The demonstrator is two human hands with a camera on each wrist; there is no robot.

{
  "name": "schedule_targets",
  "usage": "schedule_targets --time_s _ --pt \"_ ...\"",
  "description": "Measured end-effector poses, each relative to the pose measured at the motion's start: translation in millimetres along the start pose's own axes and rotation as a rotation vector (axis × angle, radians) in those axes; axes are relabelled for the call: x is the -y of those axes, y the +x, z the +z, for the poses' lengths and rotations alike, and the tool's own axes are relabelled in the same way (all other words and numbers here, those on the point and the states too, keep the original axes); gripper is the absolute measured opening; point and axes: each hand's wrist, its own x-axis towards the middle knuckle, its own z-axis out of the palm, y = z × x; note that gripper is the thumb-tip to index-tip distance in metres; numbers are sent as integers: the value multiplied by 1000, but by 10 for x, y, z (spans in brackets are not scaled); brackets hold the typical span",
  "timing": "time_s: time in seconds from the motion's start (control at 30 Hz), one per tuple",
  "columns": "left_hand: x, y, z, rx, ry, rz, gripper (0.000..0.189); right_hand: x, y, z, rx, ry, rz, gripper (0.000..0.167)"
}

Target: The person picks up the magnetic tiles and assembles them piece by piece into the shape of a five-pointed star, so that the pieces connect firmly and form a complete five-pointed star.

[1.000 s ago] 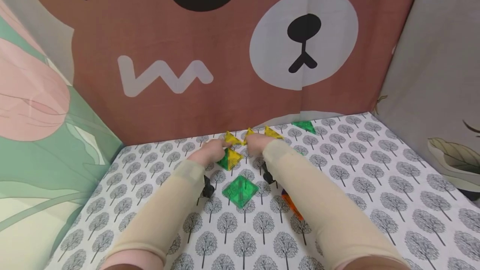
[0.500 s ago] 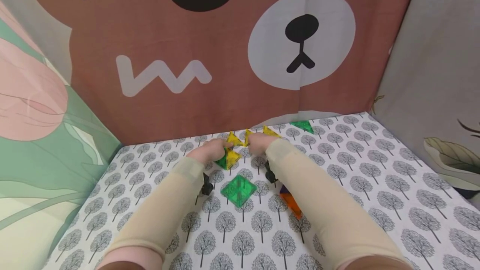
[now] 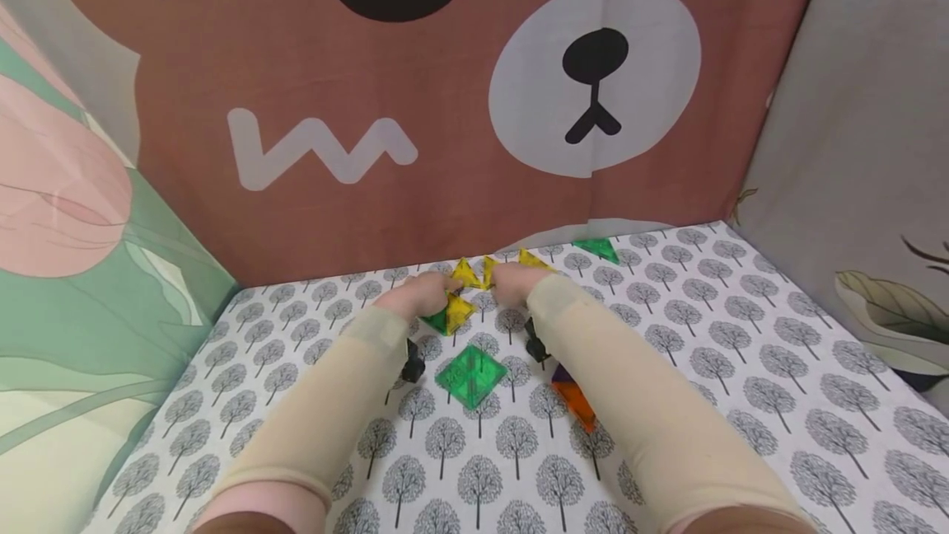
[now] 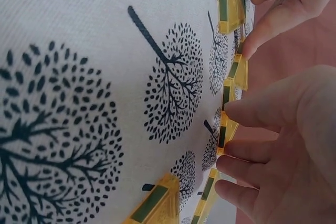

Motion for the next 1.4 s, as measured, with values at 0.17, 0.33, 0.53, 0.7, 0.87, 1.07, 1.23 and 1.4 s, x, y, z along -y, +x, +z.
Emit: schedule_targets --time_s 0.17,0.33,0.53,0.7,0.87,1.07,1.23,1.4 --pt "-49 16 4 -10 32 5 46 24 -7 -10 -10 -3 -11 40" --pt "-90 10 7 -5 14 -18 47 32 -8 -14 -18 6 -8 42" --pt "-127 -1 24 -9 37 -16 46 17 -38 1 -12 5 8 42" --pt "-137 3 42 -12 41 -18 46 21 -74 10 -13 9 17 43" --pt "-138 14 49 -5 27 -27 46 15 -83 13 -20 11 5 42" --pt "-154 38 36 -4 20 -26 45 -19 -76 -7 -13 -5 -31 41" --pt "-217 91 -19 -51 56 2 28 -71 -72 -91 15 -53 -48 47" --pt "-303 81 -115 -103 155 7 30 -227 -85 -192 -29 46 -16 67"
